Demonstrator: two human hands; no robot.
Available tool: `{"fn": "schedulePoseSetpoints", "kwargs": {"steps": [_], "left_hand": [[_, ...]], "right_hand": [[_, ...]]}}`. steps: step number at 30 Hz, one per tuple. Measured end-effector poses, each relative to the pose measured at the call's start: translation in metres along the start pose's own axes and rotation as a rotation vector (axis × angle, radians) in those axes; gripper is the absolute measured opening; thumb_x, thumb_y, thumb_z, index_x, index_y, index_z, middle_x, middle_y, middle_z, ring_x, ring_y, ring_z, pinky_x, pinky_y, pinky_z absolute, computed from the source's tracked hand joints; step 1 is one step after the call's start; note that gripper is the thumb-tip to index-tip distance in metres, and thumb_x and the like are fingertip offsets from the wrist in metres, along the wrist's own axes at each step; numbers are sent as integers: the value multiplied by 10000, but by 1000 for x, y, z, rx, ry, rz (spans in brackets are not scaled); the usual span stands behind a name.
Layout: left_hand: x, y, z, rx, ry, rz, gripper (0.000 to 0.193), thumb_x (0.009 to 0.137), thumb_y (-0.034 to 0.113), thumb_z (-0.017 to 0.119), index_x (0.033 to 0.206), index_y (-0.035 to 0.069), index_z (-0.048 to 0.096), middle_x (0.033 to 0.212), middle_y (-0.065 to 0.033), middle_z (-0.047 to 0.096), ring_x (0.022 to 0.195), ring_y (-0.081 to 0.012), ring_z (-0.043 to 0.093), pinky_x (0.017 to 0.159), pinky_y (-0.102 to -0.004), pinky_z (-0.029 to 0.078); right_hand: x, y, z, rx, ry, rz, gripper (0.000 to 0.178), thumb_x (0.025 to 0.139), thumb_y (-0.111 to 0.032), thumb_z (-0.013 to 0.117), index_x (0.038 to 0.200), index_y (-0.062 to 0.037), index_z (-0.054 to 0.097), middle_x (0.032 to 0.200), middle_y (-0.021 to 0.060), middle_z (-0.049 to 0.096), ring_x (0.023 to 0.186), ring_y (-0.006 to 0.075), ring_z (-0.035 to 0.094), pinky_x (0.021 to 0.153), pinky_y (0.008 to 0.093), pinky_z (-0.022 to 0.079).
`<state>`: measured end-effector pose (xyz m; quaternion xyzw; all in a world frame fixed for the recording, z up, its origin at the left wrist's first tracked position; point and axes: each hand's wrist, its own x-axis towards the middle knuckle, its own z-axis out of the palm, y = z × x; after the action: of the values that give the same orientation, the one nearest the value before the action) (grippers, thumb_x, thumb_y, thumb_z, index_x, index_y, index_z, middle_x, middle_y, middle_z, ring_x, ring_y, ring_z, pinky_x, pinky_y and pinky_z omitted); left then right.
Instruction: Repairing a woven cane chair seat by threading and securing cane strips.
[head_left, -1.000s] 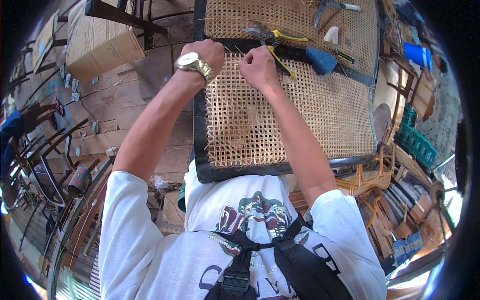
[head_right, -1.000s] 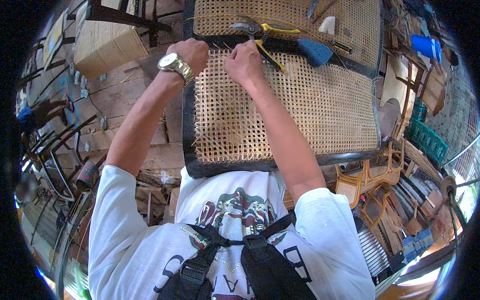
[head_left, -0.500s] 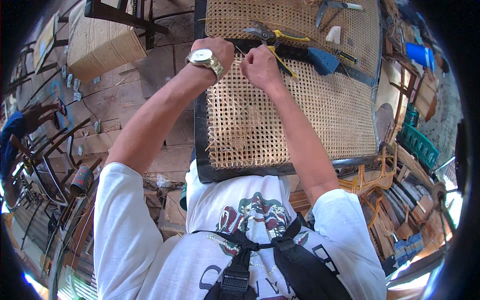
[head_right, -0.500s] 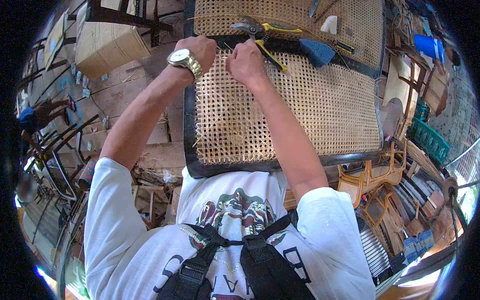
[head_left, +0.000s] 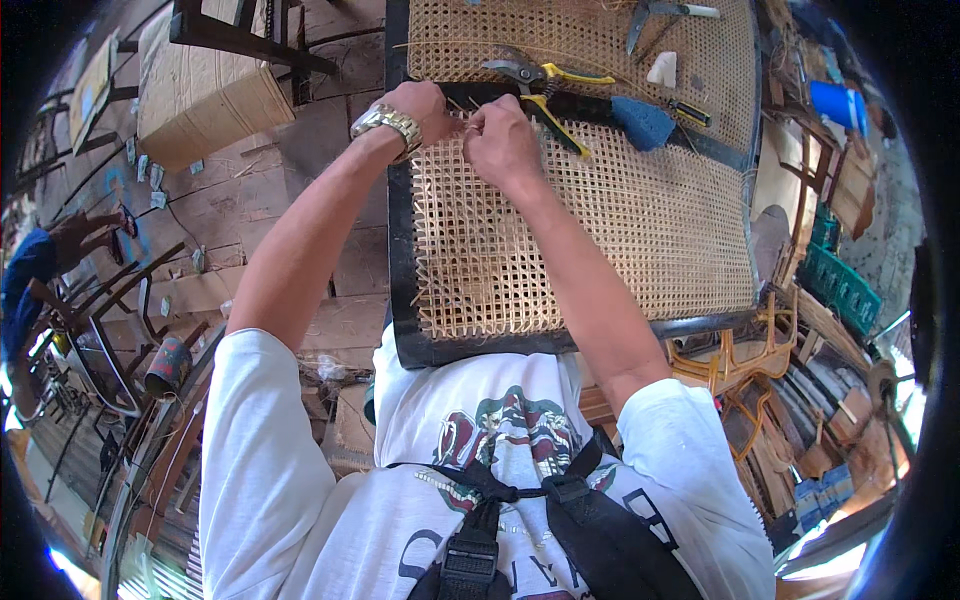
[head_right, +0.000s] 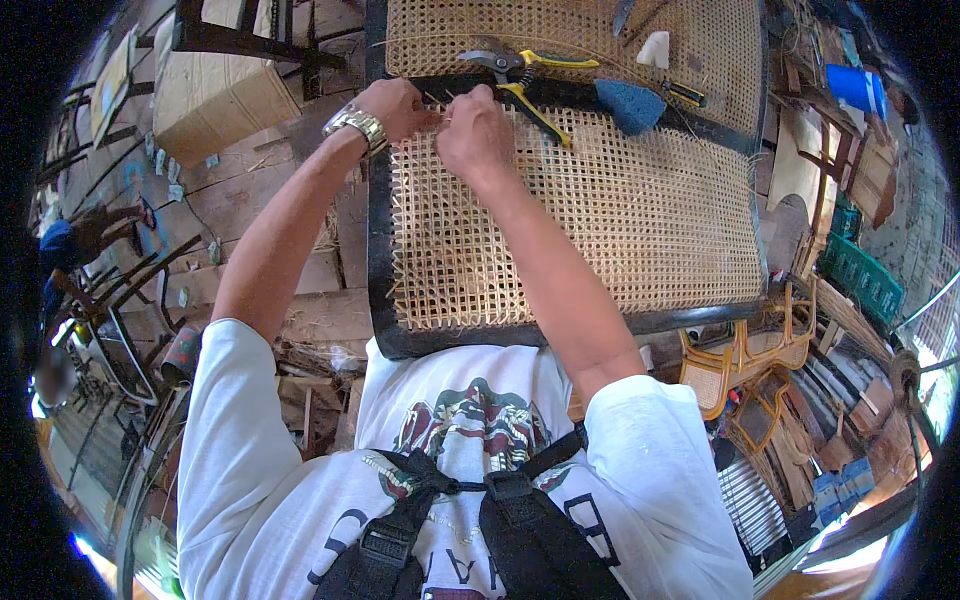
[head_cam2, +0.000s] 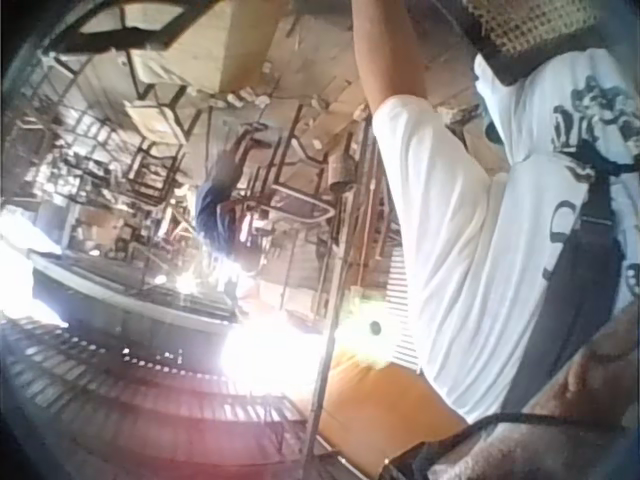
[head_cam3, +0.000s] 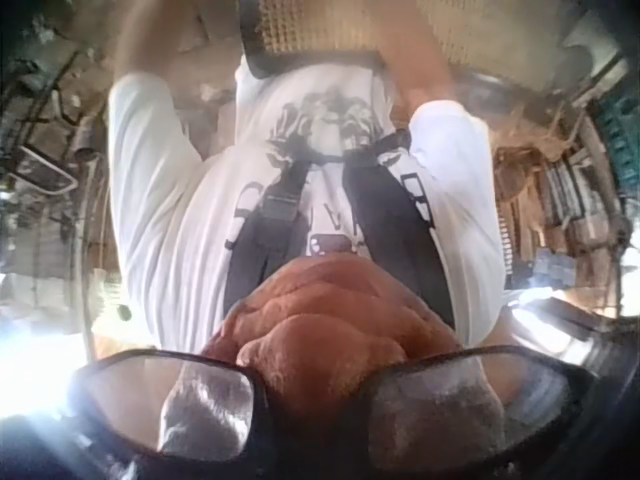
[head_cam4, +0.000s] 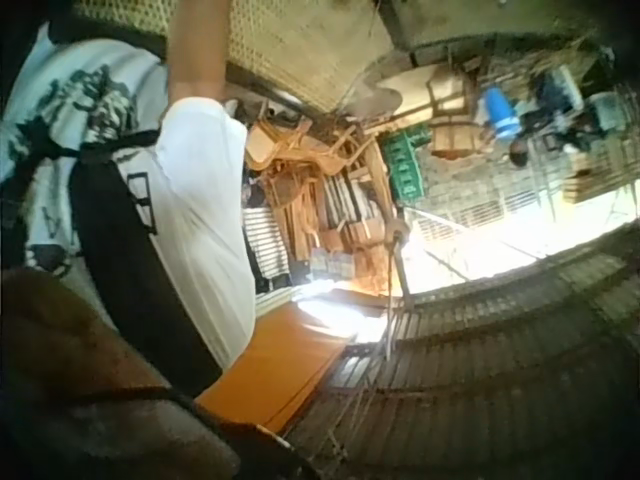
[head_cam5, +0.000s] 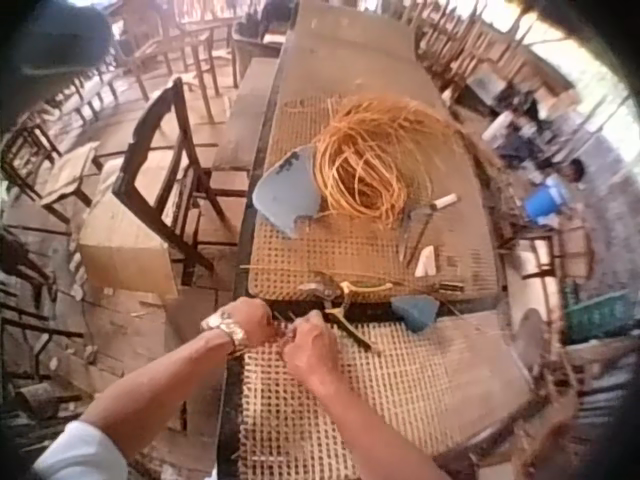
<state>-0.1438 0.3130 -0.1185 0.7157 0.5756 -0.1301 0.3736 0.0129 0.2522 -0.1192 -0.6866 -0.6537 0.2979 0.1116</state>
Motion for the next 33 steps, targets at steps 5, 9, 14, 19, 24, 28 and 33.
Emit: {"fn": "schedulePoseSetpoints", "kwargs": {"steps": [5,9,14,19,24,28,33], "left_hand": [[-31,-15,-44,374,361,39,395,948,457,561,915,87,695,920,-153,724,872,-358,704,748,-494,555],[-36,-37,-87,-31,553,-121,361,937,426,577,1032,109,721,1004,-169,723,962,-388,685,848,-481,554],[-33,-147,-82,-59,805,-394,435,970,448,525,1033,67,728,1011,-238,710,967,-418,681,871,-486,534],[-65,-94,-31,140,166,-270,438,999,365,471,1002,10,728,972,-289,695,925,-420,695,812,-488,553],[-69,-43,-3,-166,400,-115,312,978,322,518,1039,79,706,926,-236,710,880,-416,692,766,-492,555],[-52,-26,8,22,238,-114,255,969,336,554,1077,159,703,952,-181,723,881,-403,689,758,-484,552],[-56,1,10,12,237,-70,245,954,310,564,1040,145,724,993,-165,726,899,-383,701,765,-473,567]], "right_hand": [[-17,16,5,124,60,-134,232,814,-150,704,1024,-52,697,1111,162,587,983,365,638,878,477,527],[-11,25,4,220,207,-259,241,860,-159,685,1088,-81,681,1082,134,574,957,341,641,868,466,533],[-4,-4,6,34,127,-309,214,898,-208,668,1087,-111,693,1078,113,571,964,321,645,846,454,543],[6,-1,19,106,83,-249,151,908,-207,641,1008,-100,677,1048,112,614,951,327,656,800,436,547],[11,-10,11,358,34,-33,193,913,-222,637,1021,-65,658,925,131,680,873,306,682,790,399,535],[16,-7,17,184,83,32,213,875,-242,672,984,-61,691,916,152,675,920,302,670,855,385,524],[21,15,16,55,114,78,225,814,-272,713,813,-48,732,945,194,647,992,322,635,937,395,504]]}}
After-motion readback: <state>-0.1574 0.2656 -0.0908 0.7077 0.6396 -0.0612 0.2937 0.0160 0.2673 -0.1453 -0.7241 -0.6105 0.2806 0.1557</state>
